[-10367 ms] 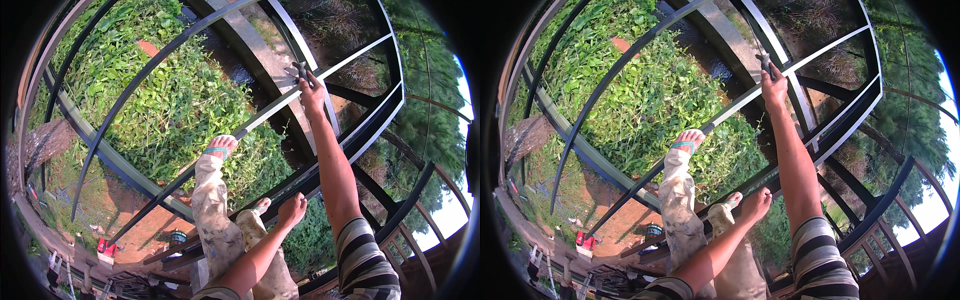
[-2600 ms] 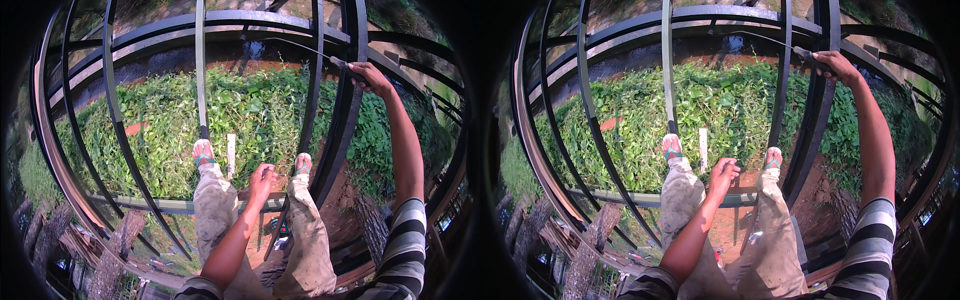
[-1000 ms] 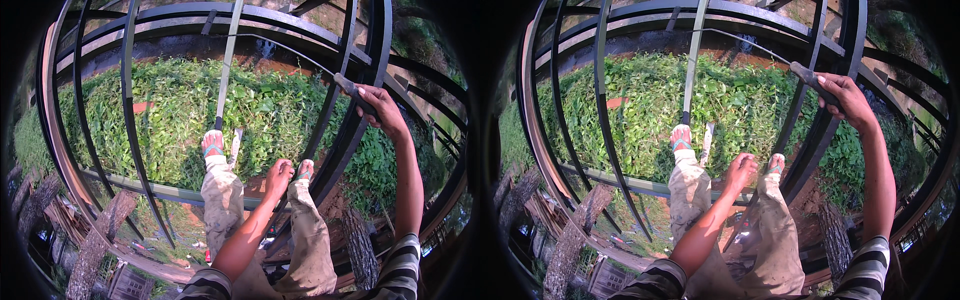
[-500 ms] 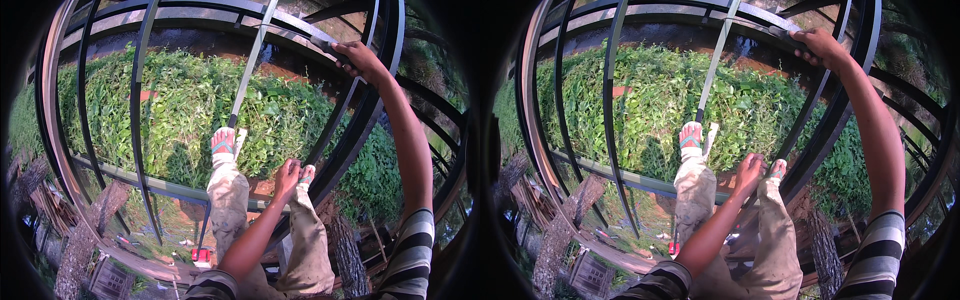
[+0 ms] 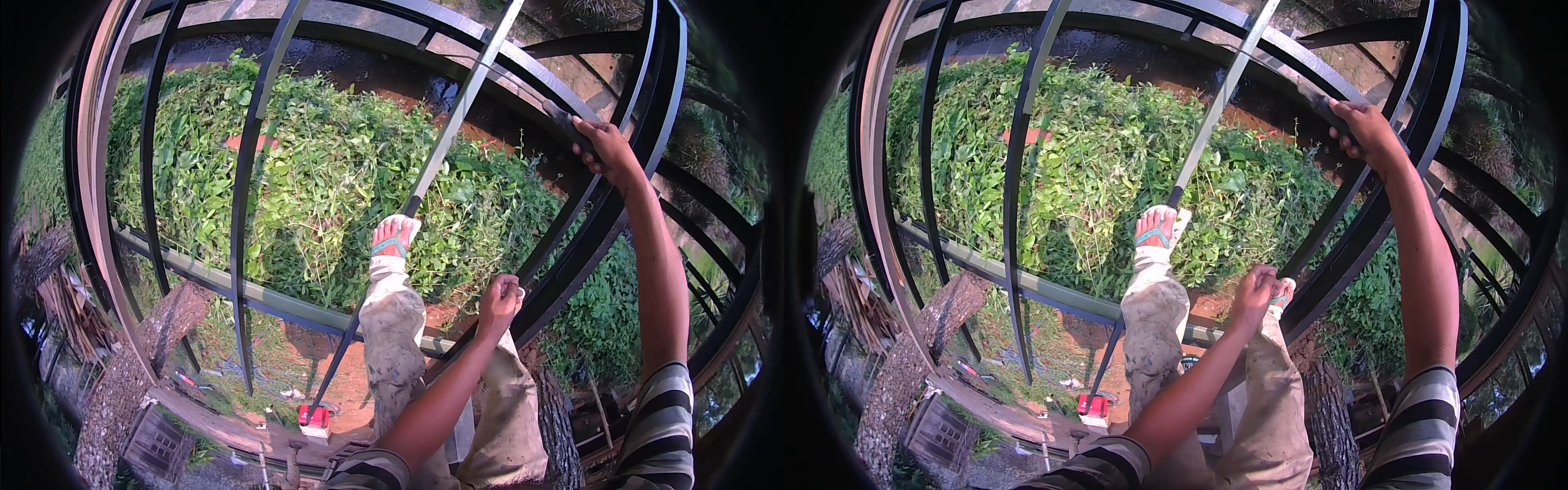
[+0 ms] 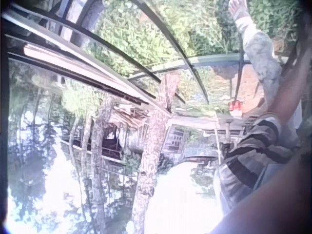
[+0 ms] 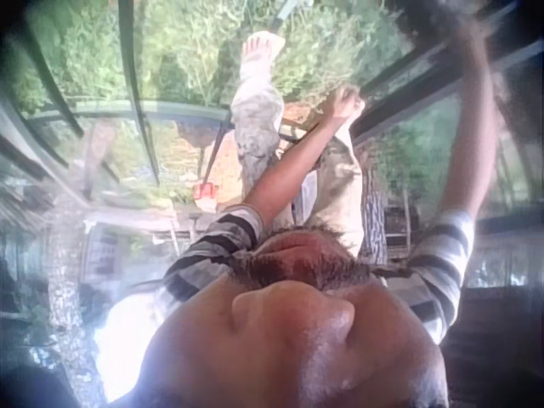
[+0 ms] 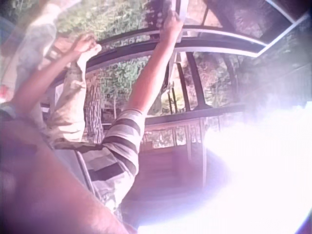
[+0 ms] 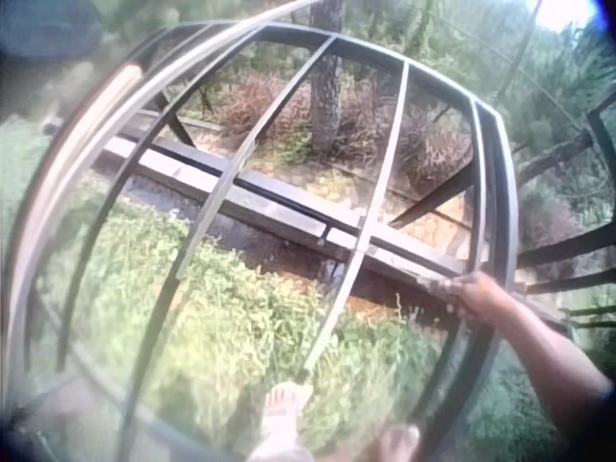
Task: The person paints a curved black metal frame while standing on a wooden board. They use a small brush and a container of black paint, working along the various beams of the structure.
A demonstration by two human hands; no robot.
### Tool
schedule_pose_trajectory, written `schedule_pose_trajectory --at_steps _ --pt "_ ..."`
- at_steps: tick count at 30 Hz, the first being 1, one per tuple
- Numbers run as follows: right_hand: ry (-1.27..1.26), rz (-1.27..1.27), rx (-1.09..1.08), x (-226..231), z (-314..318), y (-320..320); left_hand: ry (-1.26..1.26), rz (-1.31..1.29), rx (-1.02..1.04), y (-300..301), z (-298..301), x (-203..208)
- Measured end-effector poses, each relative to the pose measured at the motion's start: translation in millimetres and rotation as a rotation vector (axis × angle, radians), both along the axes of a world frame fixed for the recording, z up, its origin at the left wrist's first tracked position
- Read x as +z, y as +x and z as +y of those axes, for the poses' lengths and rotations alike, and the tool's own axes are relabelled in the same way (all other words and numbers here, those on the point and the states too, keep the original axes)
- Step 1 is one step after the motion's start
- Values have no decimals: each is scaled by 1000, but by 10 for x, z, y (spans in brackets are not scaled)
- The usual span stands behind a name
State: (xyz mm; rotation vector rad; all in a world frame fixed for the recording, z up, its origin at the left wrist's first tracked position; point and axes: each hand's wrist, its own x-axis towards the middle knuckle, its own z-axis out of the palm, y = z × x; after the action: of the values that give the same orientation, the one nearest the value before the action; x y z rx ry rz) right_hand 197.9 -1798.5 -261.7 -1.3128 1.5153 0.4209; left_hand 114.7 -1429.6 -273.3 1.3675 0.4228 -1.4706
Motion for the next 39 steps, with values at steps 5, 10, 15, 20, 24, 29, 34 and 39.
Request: schedule_pose_trajectory --at_steps 5,10,15,20,24,29,34,39 --pt "72 -94 -10 129 259 374 -5 42 15 -269 88 -229" --pt "96 -298 -2 -791 363 1806 34 -16 -70 -110 67 -108" --pt "21 -326 -78 -1004 498 2553 46 -108 -197 -161 116 -134" --pt "129 -244 -173 -696 545 1615 138 -65 -146 -165 299 -283" --pt "153 -109 -333 -40 606 536 166 -17 -195 -119 339 -252" --pt "169 -31 -577 290 953 496 206 -23 -116 115 674 -315" --pt "118 -38 -692 417 1114 709 153 -72 -168 973 888 101" --pt "232 -190 -548 979 1478 -76 288 -244 81 2024 1815 537"
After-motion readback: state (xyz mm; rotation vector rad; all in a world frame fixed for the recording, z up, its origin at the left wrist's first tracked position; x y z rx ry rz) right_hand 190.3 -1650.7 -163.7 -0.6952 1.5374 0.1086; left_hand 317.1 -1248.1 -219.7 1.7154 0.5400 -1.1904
